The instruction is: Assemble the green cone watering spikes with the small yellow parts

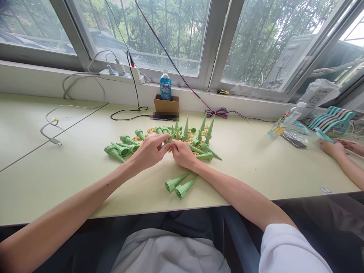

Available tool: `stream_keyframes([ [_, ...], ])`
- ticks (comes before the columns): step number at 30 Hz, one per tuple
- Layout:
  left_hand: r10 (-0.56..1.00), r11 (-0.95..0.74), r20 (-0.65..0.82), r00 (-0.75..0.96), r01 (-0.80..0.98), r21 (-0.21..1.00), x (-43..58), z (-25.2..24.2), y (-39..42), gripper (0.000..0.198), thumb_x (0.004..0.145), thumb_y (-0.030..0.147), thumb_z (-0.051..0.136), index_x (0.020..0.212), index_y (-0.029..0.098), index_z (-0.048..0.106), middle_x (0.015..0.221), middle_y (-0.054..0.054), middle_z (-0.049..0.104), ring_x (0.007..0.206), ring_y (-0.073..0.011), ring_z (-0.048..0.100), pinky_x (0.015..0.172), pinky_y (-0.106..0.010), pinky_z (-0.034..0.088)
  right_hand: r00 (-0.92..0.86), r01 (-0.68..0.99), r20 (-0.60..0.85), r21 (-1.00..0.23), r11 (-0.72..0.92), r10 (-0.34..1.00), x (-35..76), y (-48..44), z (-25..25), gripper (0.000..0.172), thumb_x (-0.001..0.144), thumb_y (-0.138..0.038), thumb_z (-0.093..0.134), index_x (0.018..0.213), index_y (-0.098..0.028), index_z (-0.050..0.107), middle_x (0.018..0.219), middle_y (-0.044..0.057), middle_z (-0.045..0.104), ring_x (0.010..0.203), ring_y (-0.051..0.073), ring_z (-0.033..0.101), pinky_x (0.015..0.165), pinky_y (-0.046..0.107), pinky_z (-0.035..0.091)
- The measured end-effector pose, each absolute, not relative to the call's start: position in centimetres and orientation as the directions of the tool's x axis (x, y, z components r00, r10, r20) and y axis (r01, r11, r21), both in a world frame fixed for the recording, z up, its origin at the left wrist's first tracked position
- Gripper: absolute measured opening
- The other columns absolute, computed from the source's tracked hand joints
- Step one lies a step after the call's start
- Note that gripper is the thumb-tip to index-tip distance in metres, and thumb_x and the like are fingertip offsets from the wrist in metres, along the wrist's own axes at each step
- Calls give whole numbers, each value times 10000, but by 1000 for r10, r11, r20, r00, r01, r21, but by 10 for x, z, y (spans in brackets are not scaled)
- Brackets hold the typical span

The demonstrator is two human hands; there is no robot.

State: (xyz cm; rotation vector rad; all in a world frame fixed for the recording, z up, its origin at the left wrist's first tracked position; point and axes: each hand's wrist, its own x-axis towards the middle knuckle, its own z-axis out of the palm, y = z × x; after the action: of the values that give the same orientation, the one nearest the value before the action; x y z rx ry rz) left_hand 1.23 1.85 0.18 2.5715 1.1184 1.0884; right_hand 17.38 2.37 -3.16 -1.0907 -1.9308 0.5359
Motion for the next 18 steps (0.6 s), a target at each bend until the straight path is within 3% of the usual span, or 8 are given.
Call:
stream_keyframes([
  [7, 702, -697, 565, 435, 585, 415, 12, 2, 20, 113, 901, 237, 485, 796, 204, 510, 665, 11, 528, 564, -123, 439, 598, -249, 366, -262, 443, 438, -737, 510, 860, 173, 23, -31, 329, 949, -322, 371, 646, -208, 432, 563, -23, 479, 549, 125, 450, 562, 251, 341],
  [12, 786, -613, 505, 356, 557, 561, 12, 5, 21, 123, 887, 323, 511, 873, 204, 541, 753, 7, 620, 449, -75, 370, 529, -242, 364, -243, 404, 406, -784, 472, 881, 171, 20, -30, 379, 980, -450, 356, 696, -213, 441, 583, -22, 459, 538, 129, 456, 531, 253, 340],
  [18, 856, -517, 436, 278, 473, 713, 11, 10, 21, 205, 866, 401, 535, 887, 198, 550, 799, -12, 649, 432, -73, 452, 462, -237, 377, -270, 385, 411, -783, 489, 871, 172, 18, -27, 396, 978, -511, 362, 718, -218, 419, 611, -23, 446, 542, 125, 459, 523, 255, 347],
])
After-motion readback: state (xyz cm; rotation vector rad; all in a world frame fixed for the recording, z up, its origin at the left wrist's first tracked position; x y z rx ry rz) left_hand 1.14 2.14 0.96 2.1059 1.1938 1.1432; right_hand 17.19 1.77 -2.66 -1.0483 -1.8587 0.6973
